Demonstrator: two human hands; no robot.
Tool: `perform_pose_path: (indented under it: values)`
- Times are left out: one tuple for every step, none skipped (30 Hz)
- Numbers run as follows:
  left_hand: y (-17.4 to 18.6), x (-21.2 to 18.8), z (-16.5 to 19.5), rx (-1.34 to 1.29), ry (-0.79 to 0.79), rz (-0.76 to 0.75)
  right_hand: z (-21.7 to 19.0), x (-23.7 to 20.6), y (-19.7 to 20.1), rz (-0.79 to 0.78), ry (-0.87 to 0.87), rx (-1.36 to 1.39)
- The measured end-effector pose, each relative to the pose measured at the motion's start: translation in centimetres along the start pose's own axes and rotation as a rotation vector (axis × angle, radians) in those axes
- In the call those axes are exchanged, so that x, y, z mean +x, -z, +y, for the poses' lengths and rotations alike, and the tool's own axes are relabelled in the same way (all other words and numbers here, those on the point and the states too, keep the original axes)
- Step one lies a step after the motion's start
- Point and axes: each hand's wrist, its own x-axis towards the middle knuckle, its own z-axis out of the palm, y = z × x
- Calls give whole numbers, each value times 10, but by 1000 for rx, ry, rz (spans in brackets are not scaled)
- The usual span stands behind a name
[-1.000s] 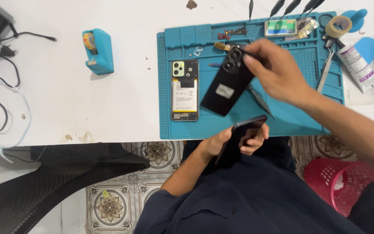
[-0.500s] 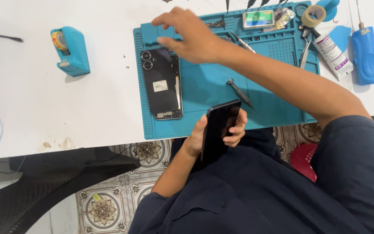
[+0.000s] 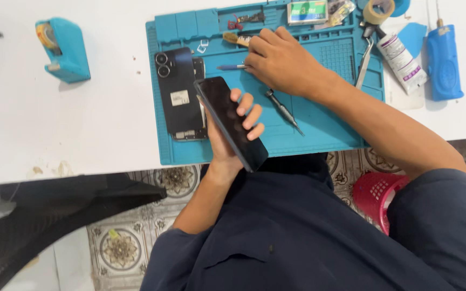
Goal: The person disassembles a smartphone by removing the back cover, unscrewing internal components, and detaching the battery and display assembly. The person uses a screwdriver and a plastic pry tool to separate parts and places removed components on the workbench.
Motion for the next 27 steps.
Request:
perform_pose_path:
  values:
    - [1, -4, -2, 48, -41, 39, -1, -2, -3, 16, -15, 28]
    - [2, -8, -3, 104, -44, 109, -3, -4, -5, 37, -38, 51]
    - [4, -6, -4, 166, -58, 171, 2, -4, -6, 81, -68, 120]
    - [5, -7, -5, 224, -69, 239, 5, -7, -5, 120, -101, 195]
    - [5, -10, -7, 239, -94, 229, 5, -12, -4, 154, -144, 271]
    - [5, -11, -9, 254, -117, 213, 6, -15, -3, 166, -158, 304]
    - [5, -10, -10, 272, -141, 193, 7, -17, -1, 181, -171, 334]
    - [3, -9, -12, 333, -166, 278, 7, -20, 0, 196, -184, 363]
    - [1, -8, -14, 395, -192, 362, 6, -21, 2, 192, -178, 367]
    - [-3, -7, -16, 457, -218, 445, 4, -22, 3, 188, -171, 369]
    - [-6, -5, -17, 487, -235, 434, 4, -21, 4, 187, -160, 368]
    - [-10, -4, -18, 514, -251, 424, 3, -18, 5, 186, -156, 318]
    - [-14, -3, -20, 540, -266, 415, 2, -16, 5, 182, -153, 269]
    - [-16, -2, -21, 577, -283, 389, 2, -13, 4, 178, -144, 220]
    - [-19, -1, -22, 614, -299, 364, 2, -11, 5, 164, -145, 203]
    - [-20, -2, -23, 647, -315, 343, 3, -10, 5, 144, -147, 189]
    - [-19, -4, -23, 623, -292, 354, 2, -10, 4, 119, -147, 178]
    - [-18, -6, -21, 600, -274, 362, 3, -9, 3, 131, -141, 202]
    - [-16, -7, -19, 580, -255, 366, 5, -8, 3, 147, -134, 223]
    - [-12, -10, -18, 561, -244, 362, 6, -9, 3, 162, -131, 246]
    - [-9, -12, -16, 546, -236, 355, 7, -8, 2, 138, -130, 241]
    - [-4, -12, -14, 535, -230, 344, 9, -7, 1, 119, -126, 233]
    - [0, -12, -13, 509, -234, 294, 10, -6, 1, 99, -125, 227]
    - [4, -13, -13, 482, -235, 249, 9, -6, 2, 123, -114, 219]
    - [8, -15, -13, 456, -234, 206, 9, -6, 3, 148, -106, 213]
    - [11, -16, -13, 472, -222, 234, 8, -7, 2, 175, -99, 208]
    - [13, -16, -13, 488, -210, 262, 7, -8, 2, 203, -111, 218]
